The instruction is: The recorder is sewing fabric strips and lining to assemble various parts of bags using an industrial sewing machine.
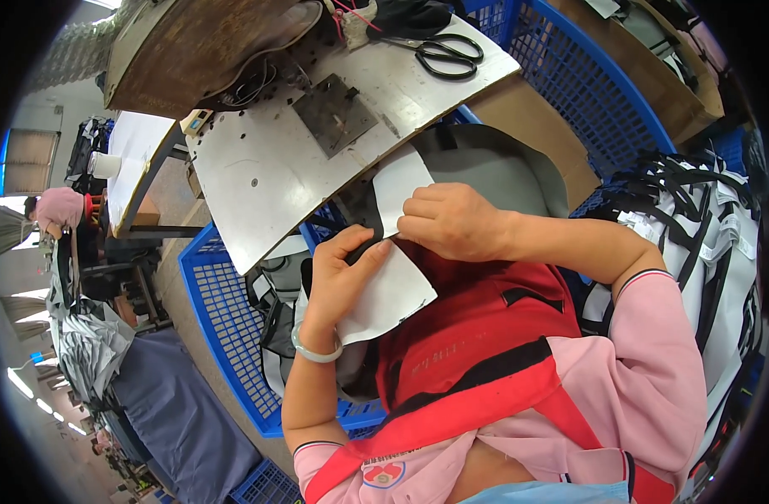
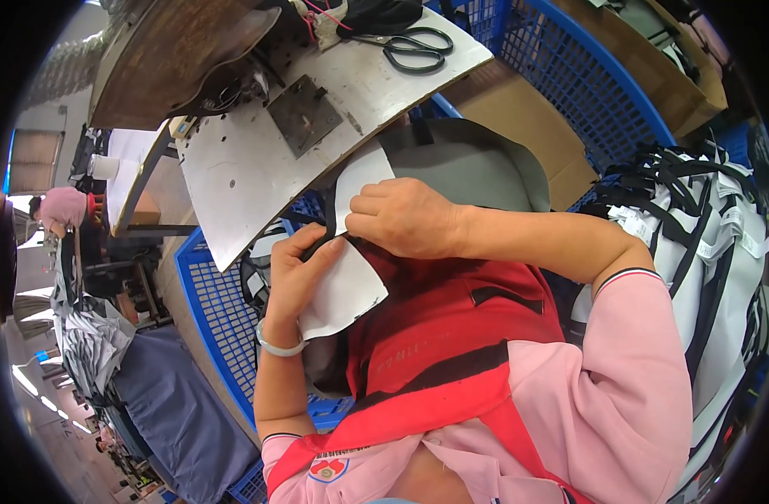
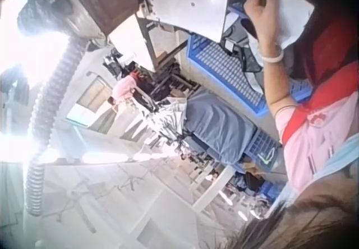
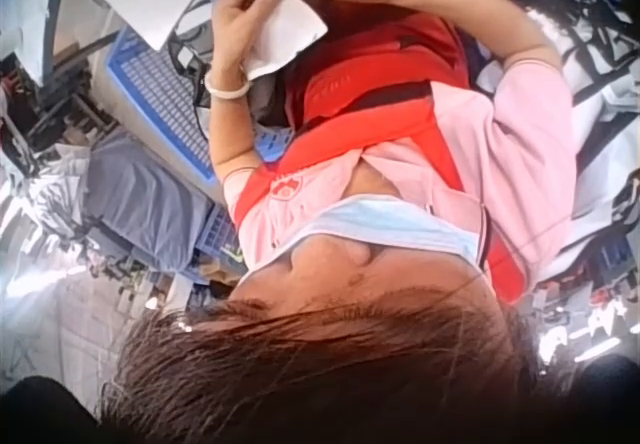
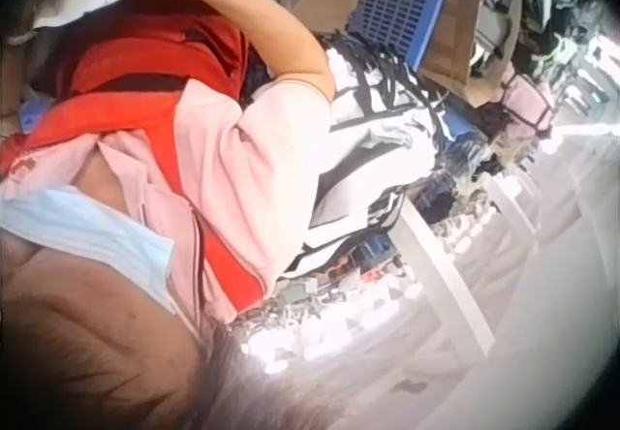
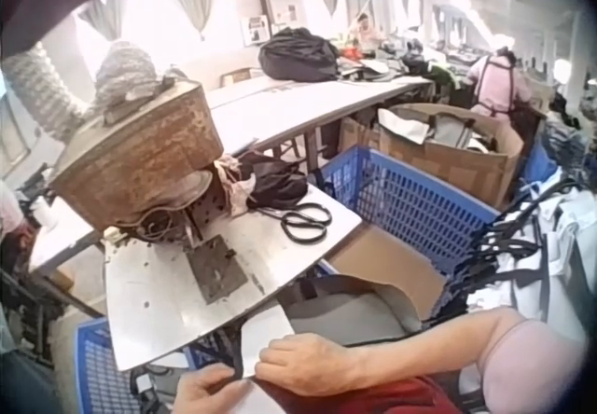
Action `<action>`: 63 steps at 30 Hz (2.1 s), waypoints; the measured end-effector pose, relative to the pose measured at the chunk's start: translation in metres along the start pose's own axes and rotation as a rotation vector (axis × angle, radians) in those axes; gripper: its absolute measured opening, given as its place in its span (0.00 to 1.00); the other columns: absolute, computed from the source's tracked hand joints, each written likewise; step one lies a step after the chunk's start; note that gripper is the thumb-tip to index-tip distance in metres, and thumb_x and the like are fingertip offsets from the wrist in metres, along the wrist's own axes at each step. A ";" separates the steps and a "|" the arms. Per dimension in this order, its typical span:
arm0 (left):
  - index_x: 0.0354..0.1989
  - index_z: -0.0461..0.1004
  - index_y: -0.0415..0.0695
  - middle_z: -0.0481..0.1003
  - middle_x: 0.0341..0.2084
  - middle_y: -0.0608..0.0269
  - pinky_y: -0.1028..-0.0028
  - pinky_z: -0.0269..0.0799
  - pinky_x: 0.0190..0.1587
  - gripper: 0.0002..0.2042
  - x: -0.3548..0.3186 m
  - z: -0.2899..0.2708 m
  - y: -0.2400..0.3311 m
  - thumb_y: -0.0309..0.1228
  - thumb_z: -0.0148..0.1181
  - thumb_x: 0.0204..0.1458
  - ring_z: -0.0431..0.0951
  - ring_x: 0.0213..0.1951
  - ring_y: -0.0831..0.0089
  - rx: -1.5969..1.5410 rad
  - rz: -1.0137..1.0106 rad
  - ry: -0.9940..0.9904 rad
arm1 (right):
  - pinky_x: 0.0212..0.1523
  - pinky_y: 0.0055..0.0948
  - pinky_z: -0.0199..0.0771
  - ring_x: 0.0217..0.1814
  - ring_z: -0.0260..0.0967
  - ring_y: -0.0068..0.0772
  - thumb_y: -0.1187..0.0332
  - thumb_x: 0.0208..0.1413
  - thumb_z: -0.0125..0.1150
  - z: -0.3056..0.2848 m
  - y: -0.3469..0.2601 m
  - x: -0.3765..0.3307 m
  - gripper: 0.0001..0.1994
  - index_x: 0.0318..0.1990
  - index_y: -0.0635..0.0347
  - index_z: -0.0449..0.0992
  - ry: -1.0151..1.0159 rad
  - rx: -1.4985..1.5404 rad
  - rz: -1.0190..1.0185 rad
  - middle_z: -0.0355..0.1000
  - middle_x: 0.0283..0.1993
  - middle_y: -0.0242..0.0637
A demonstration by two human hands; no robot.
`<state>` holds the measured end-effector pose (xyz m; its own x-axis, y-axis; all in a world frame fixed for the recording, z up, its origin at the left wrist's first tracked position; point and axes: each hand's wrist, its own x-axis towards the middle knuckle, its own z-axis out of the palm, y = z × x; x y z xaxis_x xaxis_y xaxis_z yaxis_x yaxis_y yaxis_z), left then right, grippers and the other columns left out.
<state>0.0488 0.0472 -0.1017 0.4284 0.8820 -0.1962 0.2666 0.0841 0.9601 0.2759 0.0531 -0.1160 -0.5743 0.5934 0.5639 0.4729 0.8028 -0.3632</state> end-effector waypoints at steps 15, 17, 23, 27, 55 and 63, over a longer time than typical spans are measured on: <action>0.37 0.79 0.36 0.74 0.27 0.75 0.84 0.65 0.31 0.07 -0.002 -0.002 -0.015 0.26 0.64 0.53 0.71 0.28 0.87 -0.403 -0.171 0.043 | 0.46 0.39 0.71 0.43 0.70 0.46 0.65 0.58 0.55 -0.029 0.073 0.015 0.08 0.37 0.58 0.78 -0.082 0.230 0.328 0.72 0.39 0.42; 0.37 0.79 0.34 0.74 0.31 0.73 0.83 0.66 0.34 0.08 -0.001 -0.006 -0.019 0.25 0.64 0.52 0.72 0.31 0.85 -0.371 -0.192 0.029 | 0.48 0.39 0.71 0.47 0.70 0.47 0.68 0.58 0.55 -0.044 0.119 0.024 0.08 0.39 0.59 0.78 0.134 -0.178 0.332 0.72 0.43 0.43; 0.39 0.77 0.30 0.73 0.41 0.68 0.82 0.67 0.41 0.11 0.000 -0.009 -0.026 0.24 0.65 0.51 0.72 0.38 0.81 -0.304 -0.038 0.045 | 0.56 0.39 0.68 0.55 0.68 0.48 0.71 0.53 0.60 -0.057 0.209 0.020 0.17 0.52 0.57 0.74 -0.167 -0.483 0.629 0.71 0.52 0.46; 0.39 0.78 0.29 0.74 0.42 0.67 0.81 0.67 0.42 0.11 0.001 -0.009 -0.029 0.24 0.65 0.50 0.72 0.39 0.80 -0.327 -0.074 0.073 | 0.53 0.40 0.68 0.53 0.68 0.49 0.72 0.45 0.61 -0.056 0.215 0.021 0.23 0.52 0.60 0.68 -0.161 -0.426 0.636 0.72 0.47 0.50; 0.35 0.79 0.31 0.73 0.50 0.55 0.77 0.68 0.43 0.09 0.001 -0.018 -0.044 0.24 0.65 0.49 0.74 0.40 0.75 -0.522 -0.142 0.208 | 0.30 0.25 0.62 0.30 0.61 0.21 0.50 0.52 0.67 -0.028 0.004 -0.024 0.28 0.47 0.67 0.67 -0.770 0.972 0.886 0.67 0.29 0.31; 0.32 0.79 0.31 0.73 0.49 0.61 0.78 0.68 0.41 0.07 -0.002 -0.019 -0.041 0.23 0.64 0.48 0.74 0.38 0.76 -0.510 -0.100 0.167 | 0.28 0.26 0.58 0.29 0.57 0.20 0.46 0.52 0.65 -0.016 0.013 -0.015 0.27 0.42 0.65 0.71 -0.765 0.988 0.801 0.63 0.26 0.27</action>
<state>0.0206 0.0510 -0.1374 0.2680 0.9166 -0.2967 -0.1718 0.3485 0.9214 0.3012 0.0541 -0.1172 -0.7385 0.5207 -0.4284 0.3708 -0.2171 -0.9030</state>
